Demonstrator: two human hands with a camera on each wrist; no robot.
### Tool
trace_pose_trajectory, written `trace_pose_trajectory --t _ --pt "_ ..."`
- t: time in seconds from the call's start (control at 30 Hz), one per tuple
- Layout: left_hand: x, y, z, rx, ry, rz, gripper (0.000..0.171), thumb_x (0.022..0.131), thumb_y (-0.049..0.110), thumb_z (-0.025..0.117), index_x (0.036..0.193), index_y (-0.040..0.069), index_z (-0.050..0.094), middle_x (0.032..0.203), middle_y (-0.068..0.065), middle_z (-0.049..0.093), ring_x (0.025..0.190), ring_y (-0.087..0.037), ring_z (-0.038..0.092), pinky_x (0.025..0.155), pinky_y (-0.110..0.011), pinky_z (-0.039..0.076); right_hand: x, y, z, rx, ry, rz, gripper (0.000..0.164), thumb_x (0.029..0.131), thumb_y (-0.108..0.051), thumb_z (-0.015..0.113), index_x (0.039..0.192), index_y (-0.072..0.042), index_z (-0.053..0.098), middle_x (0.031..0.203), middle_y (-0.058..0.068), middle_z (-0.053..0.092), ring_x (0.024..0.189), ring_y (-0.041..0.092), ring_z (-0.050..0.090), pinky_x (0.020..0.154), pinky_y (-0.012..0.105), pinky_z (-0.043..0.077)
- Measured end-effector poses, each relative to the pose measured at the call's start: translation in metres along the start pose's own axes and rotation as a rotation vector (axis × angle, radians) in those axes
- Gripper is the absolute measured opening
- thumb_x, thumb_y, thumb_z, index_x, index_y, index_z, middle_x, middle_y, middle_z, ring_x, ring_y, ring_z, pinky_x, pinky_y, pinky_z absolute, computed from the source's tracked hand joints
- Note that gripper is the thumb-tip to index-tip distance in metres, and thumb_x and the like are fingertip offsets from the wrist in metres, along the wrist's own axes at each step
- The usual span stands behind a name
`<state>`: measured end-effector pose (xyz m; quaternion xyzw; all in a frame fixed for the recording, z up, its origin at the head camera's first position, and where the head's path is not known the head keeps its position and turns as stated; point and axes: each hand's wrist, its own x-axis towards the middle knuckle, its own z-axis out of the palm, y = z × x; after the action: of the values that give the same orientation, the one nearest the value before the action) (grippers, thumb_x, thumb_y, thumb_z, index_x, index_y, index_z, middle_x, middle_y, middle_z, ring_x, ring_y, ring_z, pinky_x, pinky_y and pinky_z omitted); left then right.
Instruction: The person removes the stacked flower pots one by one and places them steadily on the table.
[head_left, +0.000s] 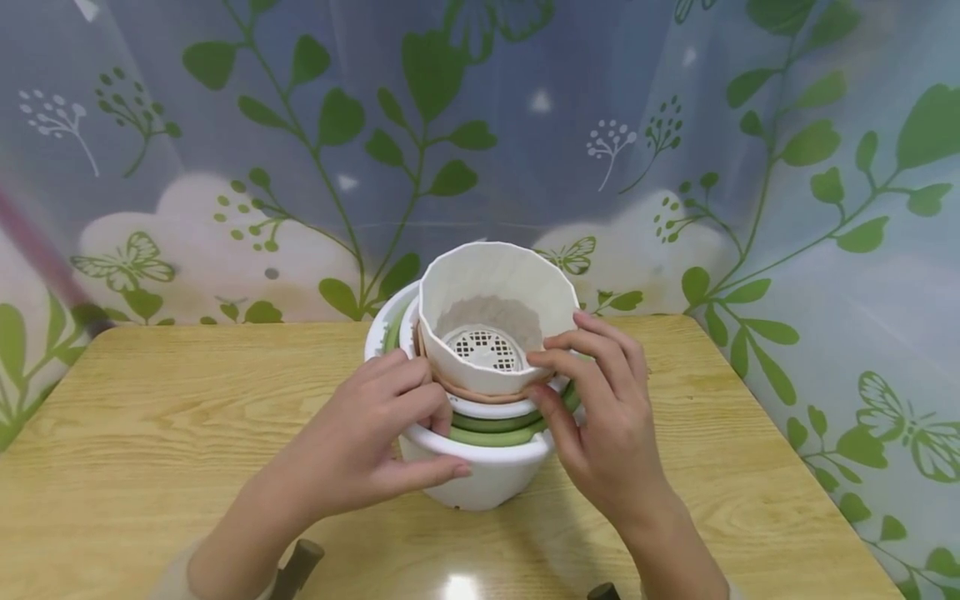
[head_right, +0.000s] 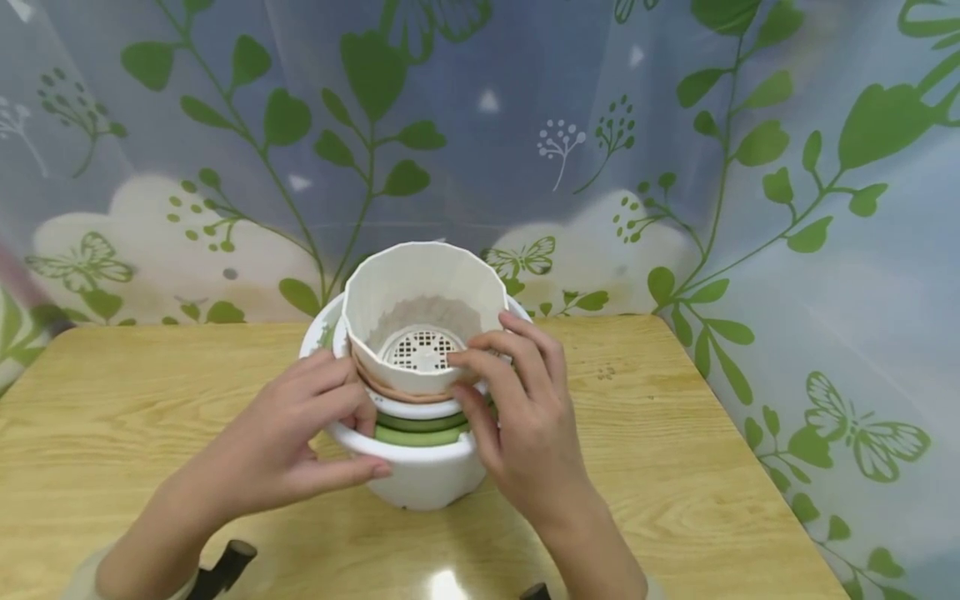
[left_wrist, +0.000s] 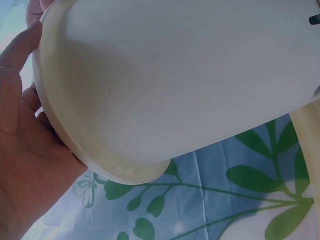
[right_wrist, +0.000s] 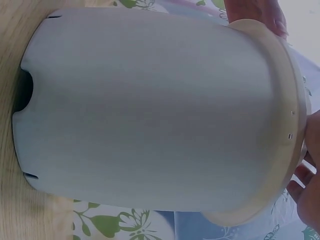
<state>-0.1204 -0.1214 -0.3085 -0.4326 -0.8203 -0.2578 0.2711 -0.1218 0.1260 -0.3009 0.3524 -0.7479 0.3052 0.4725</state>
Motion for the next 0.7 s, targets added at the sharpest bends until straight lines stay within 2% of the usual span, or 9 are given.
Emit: trace_pose_trajectory --t 0.7 --pt "0.0001 0.0038 0.0009 -0.012 -0.004 0.003 0.038 0.08 0.051 0.082 0.083 0.023 0.056 0.084 0.014 0.049 0.083 -0.005 0.044 0.075 -0.022 0.039 0.0018 0.0008 -0.0006 0.049 0.05 -0.007 0.022 0.098 -0.02 0.066 0.096 0.001 0.071 0.098 0.016 0.067 0.115 0.041 0.059 0.114 0.037 0.044"
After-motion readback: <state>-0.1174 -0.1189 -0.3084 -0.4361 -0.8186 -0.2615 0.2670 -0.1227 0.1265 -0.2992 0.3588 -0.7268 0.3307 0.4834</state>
